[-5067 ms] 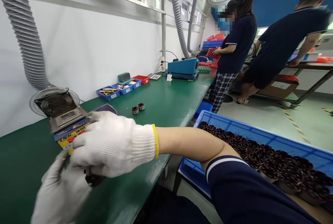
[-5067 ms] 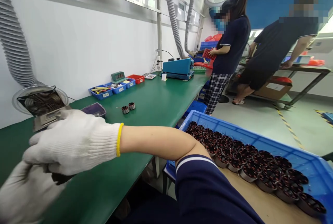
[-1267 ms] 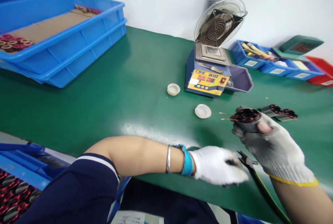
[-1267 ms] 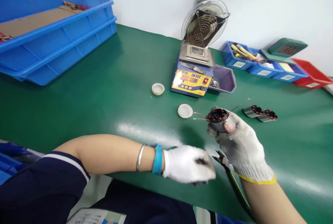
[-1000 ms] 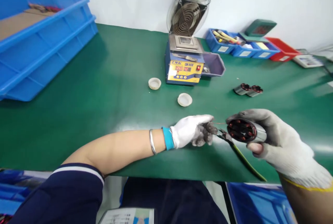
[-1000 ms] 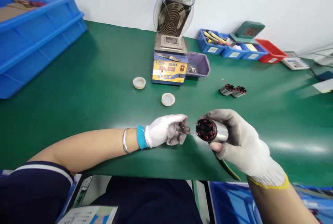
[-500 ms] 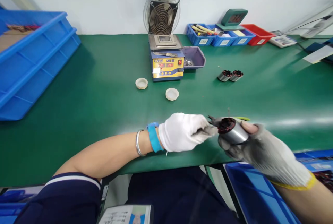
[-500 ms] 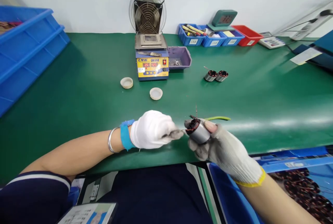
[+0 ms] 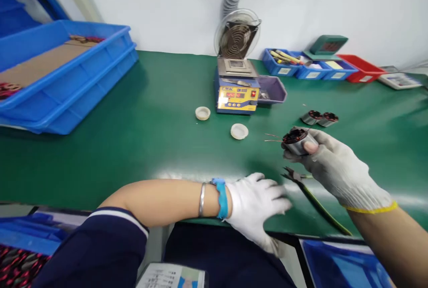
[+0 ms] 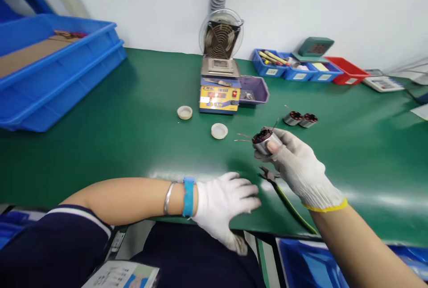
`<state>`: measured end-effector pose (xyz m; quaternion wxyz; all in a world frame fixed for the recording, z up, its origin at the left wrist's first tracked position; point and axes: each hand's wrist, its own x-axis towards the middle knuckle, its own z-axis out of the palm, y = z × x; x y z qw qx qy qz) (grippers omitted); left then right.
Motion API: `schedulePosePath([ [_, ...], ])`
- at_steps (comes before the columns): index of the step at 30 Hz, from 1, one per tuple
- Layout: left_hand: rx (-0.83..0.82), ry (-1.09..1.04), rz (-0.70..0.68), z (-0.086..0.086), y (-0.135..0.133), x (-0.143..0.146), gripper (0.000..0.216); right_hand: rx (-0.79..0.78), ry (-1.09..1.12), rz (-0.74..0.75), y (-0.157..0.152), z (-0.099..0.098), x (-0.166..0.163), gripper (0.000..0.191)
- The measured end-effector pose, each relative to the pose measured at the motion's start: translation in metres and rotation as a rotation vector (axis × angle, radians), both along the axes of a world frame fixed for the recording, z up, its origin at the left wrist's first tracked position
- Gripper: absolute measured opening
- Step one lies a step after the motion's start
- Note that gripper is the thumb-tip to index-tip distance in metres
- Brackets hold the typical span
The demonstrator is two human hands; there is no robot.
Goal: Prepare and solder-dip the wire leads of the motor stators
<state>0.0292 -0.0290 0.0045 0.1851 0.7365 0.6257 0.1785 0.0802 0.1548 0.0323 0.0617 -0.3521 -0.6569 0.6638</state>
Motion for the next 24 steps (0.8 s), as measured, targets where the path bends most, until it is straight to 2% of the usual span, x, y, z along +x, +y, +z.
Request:
schedulePosePath([
  [2,0.018,0.051,-0.048,-0.006,-0.003,0.002,0.086,0.068,-0.016,-0.001,-0.005,-0.006,-0.021,0.082],
  [7,-0.029,0.053,-0.073,-0.011,-0.002,-0.004,0.078,0.168,-0.135,0.005,-0.020,-0.023,-0.059,0.058],
  [14,-0.148,0.008,-0.108,0.000,0.007,-0.013,0.074,0.237,-0.281,0.109,-0.020,-0.032,-0.065,0.051],
  [18,-0.106,-0.013,-0.089,-0.005,0.006,-0.012,0.070,0.290,-0.214,0.058,-0.017,-0.027,-0.066,0.058],
  [20,-0.088,-0.015,-0.085,-0.007,0.005,-0.011,0.068,0.467,-0.225,0.050,-0.015,-0.024,-0.067,0.063],
  [22,-0.079,-0.018,-0.085,-0.009,0.005,-0.012,0.067,0.818,-0.275,0.138,-0.012,-0.023,-0.068,0.062],
  [24,-0.087,-0.020,-0.087,-0.008,0.006,-0.013,0.068,1.190,-0.286,0.297,-0.009,-0.025,-0.068,0.058],
])
